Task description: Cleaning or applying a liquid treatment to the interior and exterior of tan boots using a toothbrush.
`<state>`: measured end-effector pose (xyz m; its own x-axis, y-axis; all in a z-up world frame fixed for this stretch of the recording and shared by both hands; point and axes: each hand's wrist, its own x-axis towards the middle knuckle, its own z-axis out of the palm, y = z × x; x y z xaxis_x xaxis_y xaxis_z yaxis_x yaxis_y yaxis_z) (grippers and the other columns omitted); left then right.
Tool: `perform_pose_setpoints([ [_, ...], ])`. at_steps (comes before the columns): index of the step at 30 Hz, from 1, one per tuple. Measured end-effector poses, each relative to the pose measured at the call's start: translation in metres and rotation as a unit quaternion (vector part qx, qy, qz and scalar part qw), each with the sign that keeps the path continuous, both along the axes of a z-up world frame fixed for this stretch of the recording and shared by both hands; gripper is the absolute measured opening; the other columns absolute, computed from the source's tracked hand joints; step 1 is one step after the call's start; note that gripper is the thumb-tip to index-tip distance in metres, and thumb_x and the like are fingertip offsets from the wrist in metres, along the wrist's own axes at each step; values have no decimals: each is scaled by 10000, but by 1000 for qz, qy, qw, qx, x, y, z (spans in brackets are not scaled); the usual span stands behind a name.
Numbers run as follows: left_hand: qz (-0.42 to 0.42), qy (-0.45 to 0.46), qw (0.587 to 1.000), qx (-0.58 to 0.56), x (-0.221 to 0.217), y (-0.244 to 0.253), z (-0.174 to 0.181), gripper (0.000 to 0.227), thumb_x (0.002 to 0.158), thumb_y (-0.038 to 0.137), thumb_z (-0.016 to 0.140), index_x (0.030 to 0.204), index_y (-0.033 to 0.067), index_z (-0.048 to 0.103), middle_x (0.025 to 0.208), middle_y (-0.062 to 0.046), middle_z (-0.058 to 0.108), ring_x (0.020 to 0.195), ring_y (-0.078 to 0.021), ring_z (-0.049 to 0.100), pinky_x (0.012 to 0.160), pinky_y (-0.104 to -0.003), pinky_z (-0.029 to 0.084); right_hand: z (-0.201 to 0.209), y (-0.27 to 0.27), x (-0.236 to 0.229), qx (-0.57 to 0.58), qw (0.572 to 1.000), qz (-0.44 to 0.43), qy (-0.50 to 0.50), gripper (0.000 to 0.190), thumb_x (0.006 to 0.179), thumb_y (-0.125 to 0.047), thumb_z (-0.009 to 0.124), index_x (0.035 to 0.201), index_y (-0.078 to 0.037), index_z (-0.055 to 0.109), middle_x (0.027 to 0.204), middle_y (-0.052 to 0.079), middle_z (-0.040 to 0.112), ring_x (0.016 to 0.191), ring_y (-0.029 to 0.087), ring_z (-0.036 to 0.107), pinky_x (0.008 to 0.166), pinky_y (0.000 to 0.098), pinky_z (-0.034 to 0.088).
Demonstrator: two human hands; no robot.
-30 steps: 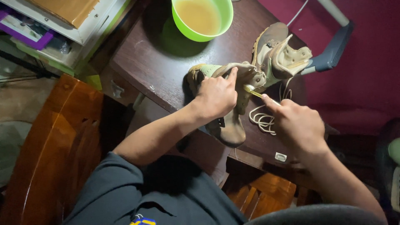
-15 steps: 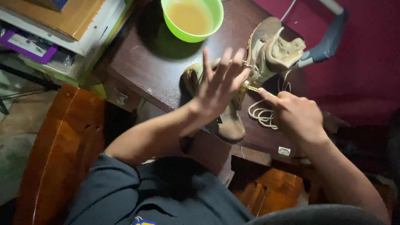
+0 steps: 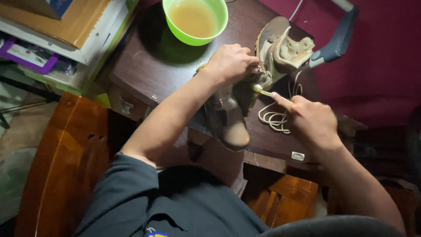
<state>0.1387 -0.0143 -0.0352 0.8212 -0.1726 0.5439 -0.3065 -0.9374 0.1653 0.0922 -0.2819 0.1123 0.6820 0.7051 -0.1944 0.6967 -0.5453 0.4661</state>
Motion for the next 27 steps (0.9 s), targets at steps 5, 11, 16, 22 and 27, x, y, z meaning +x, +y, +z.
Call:
perform_pose_setpoints([
  [5,16,-2,999,-28,9,-8,-3,278,933,570,581,820,322,637,695,32,648,625,-262,727,568,-400,596,-11,-6,-8,1,994,-37,103,710,889,-76,413,1433,-522,511,941,64,708,767,417,765,741,584,638],
  [11,13,28,998,-54,10,-9,4,251,907,501,640,772,292,669,667,4,668,618,-296,730,572,-428,599,-27,-25,4,53,997,-34,34,720,888,-136,474,1482,-543,464,939,40,659,706,409,727,695,566,630],
  [16,19,68,993,-99,7,-9,9,274,895,482,661,728,266,690,647,-11,704,673,-306,756,627,-446,617,-5,-9,-11,-25,995,-54,79,850,816,-108,497,1540,-529,344,1026,35,675,796,395,775,800,562,645],
  [22,46,69,990,-112,7,-10,9,304,873,479,665,647,278,691,586,-10,690,624,-299,742,620,-425,615,-8,-3,-17,-65,982,-95,148,724,816,-110,475,1450,-457,510,1016,30,729,848,389,780,790,546,650],
  [27,49,95,988,-109,6,-15,16,301,892,466,628,685,290,758,625,-46,724,700,-318,759,675,-462,625,-13,-6,-11,-48,996,-18,75,701,866,-42,451,1433,-449,525,932,94,688,756,428,768,698,573,642],
])
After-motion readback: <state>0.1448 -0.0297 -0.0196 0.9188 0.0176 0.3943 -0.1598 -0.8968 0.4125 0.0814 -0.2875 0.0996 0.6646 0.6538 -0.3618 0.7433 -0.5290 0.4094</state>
